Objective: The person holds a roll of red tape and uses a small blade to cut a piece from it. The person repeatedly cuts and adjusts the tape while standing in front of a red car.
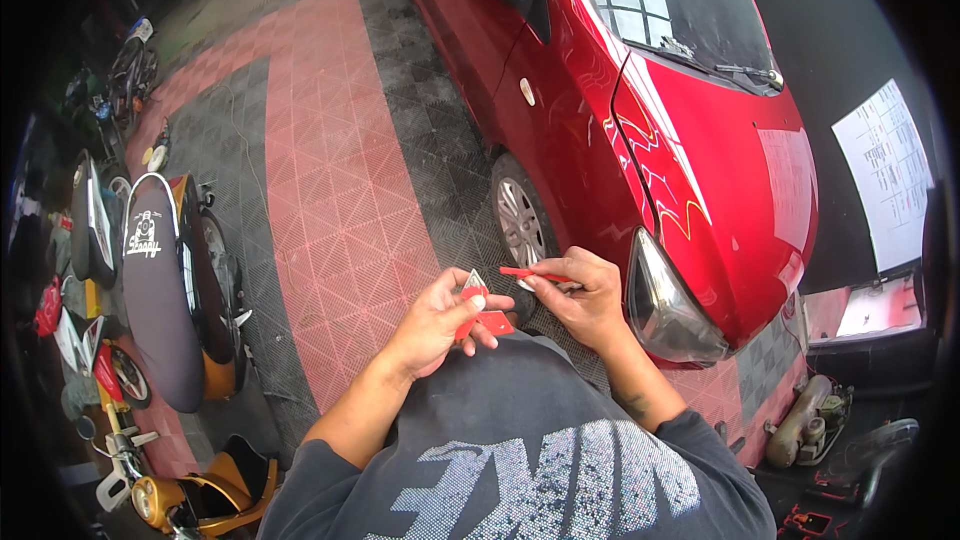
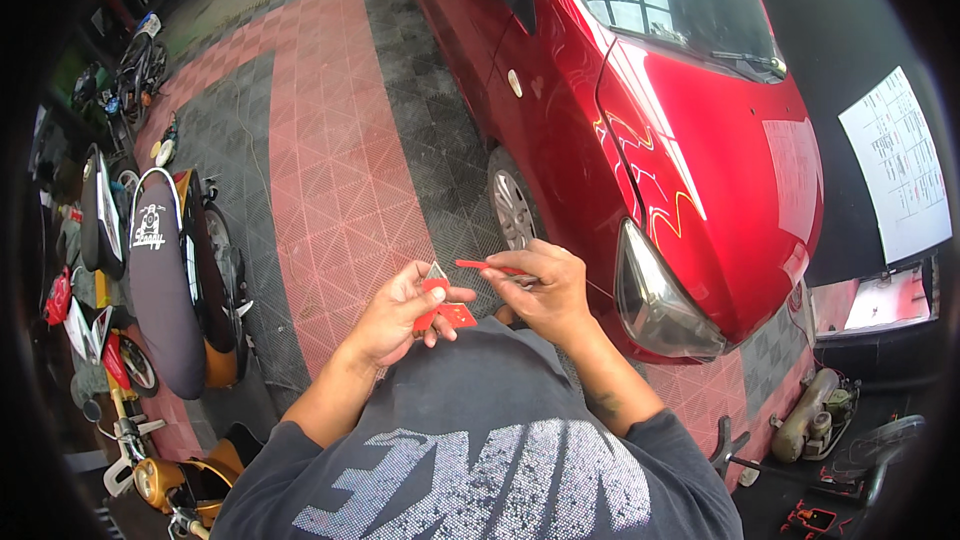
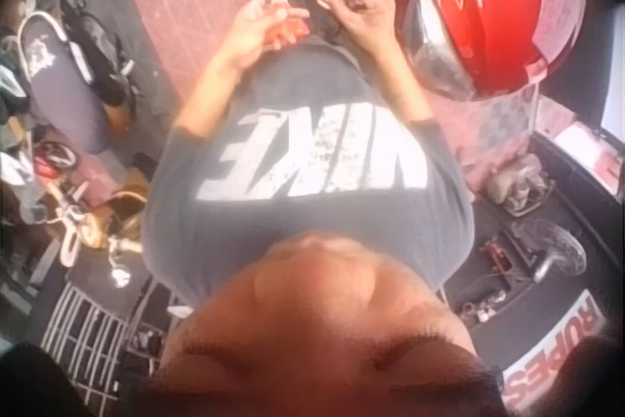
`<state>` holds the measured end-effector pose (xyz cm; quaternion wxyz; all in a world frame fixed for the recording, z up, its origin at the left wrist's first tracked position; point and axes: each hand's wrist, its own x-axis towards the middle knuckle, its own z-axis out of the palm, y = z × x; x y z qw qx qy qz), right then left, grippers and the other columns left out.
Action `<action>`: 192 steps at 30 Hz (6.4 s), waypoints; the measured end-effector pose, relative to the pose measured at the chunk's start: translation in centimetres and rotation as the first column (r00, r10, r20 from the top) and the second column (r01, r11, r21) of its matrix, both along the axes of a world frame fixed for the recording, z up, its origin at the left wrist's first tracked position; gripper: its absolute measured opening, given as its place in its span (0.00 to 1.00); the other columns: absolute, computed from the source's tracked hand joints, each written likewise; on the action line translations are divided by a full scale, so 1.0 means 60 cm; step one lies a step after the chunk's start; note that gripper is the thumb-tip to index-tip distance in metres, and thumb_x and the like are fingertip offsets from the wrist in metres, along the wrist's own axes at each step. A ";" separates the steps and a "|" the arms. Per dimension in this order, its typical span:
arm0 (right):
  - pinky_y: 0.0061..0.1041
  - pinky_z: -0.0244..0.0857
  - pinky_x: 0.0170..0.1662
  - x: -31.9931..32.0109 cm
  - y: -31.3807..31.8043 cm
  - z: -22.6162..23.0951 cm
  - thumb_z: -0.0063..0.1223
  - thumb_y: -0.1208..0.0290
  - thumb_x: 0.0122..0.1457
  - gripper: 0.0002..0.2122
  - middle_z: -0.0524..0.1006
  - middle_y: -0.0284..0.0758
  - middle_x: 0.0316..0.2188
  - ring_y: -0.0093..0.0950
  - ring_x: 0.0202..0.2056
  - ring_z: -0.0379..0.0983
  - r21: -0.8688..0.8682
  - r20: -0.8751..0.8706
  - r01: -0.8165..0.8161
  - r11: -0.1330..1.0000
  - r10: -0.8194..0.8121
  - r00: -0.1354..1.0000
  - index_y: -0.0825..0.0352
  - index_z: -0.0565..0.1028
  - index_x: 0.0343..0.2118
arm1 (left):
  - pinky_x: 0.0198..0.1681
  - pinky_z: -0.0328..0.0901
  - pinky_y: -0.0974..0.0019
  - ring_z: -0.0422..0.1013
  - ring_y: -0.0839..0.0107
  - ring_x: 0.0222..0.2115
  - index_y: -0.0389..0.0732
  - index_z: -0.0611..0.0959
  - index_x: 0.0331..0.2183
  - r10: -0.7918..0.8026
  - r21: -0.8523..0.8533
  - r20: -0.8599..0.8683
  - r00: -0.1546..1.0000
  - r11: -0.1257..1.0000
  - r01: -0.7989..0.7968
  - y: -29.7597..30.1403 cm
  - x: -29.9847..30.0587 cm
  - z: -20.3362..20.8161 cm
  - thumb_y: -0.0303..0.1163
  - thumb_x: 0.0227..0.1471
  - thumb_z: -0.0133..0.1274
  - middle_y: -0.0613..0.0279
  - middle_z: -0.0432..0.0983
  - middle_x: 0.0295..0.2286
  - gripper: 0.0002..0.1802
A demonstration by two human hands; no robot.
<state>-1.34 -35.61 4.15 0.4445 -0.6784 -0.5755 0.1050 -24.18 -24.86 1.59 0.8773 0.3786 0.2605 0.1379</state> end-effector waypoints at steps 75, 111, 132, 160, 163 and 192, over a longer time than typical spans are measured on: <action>0.32 0.68 0.32 -0.028 0.028 0.011 0.72 0.70 0.40 0.16 0.79 0.33 0.24 0.32 0.25 0.75 -0.026 0.047 -0.190 0.981 0.191 0.980 0.62 0.88 0.37 | 0.21 0.74 0.75 0.81 0.74 0.25 0.32 0.81 0.41 0.258 0.335 -0.026 0.966 0.912 -0.235 -0.032 0.019 0.007 0.32 0.71 0.54 0.50 0.87 0.37 0.11; 0.26 0.73 0.27 -0.015 0.014 -0.010 0.79 0.62 0.49 0.14 0.82 0.30 0.25 0.26 0.23 0.78 -0.079 -0.063 -0.117 0.990 0.112 0.992 0.57 0.89 0.38 | 0.47 0.73 0.70 0.80 0.74 0.42 0.36 0.78 0.49 0.164 0.294 0.027 0.986 0.941 -0.165 -0.036 0.031 -0.006 0.33 0.74 0.50 0.58 0.85 0.40 0.11; 0.31 0.68 0.29 -0.018 0.012 -0.013 0.75 0.71 0.44 0.15 0.77 0.33 0.21 0.30 0.24 0.74 -0.037 -0.078 -0.202 0.979 0.198 0.977 0.62 0.89 0.38 | 0.37 0.70 0.73 0.76 0.80 0.34 0.37 0.75 0.41 0.208 0.571 -0.018 0.978 0.805 -0.161 -0.040 0.040 -0.022 0.31 0.74 0.47 0.64 0.79 0.33 0.08; 0.24 0.70 0.34 0.001 -0.009 -0.040 0.72 0.66 0.60 0.14 0.84 0.32 0.29 0.19 0.28 0.76 -0.138 -0.549 -0.206 0.969 0.098 0.830 0.69 0.86 0.45 | 0.45 0.79 0.64 0.82 0.71 0.41 0.34 0.82 0.49 0.098 -0.076 0.029 0.995 0.993 -0.096 -0.027 0.027 -0.006 0.28 0.68 0.57 0.54 0.85 0.42 0.11; 0.24 0.70 0.36 -0.001 -0.009 -0.042 0.65 0.66 0.67 0.14 0.83 0.30 0.30 0.16 0.32 0.75 -0.143 -0.702 -0.209 0.967 0.050 0.711 0.71 0.85 0.47 | 0.46 0.78 0.67 0.82 0.72 0.40 0.34 0.83 0.48 0.115 -0.091 0.040 0.993 0.990 -0.111 -0.025 0.024 -0.026 0.27 0.66 0.60 0.55 0.85 0.43 0.11; 0.20 0.51 0.25 -0.030 0.021 -0.072 0.47 0.49 0.77 0.23 0.67 0.23 0.22 0.14 0.21 0.55 -0.239 -0.945 0.162 0.957 -0.267 0.187 0.67 0.78 0.37 | 0.57 0.76 0.63 0.78 0.68 0.51 0.37 0.77 0.54 0.216 -0.103 0.143 0.966 0.974 -0.203 -0.044 0.050 -0.051 0.20 0.64 0.60 0.55 0.79 0.51 0.19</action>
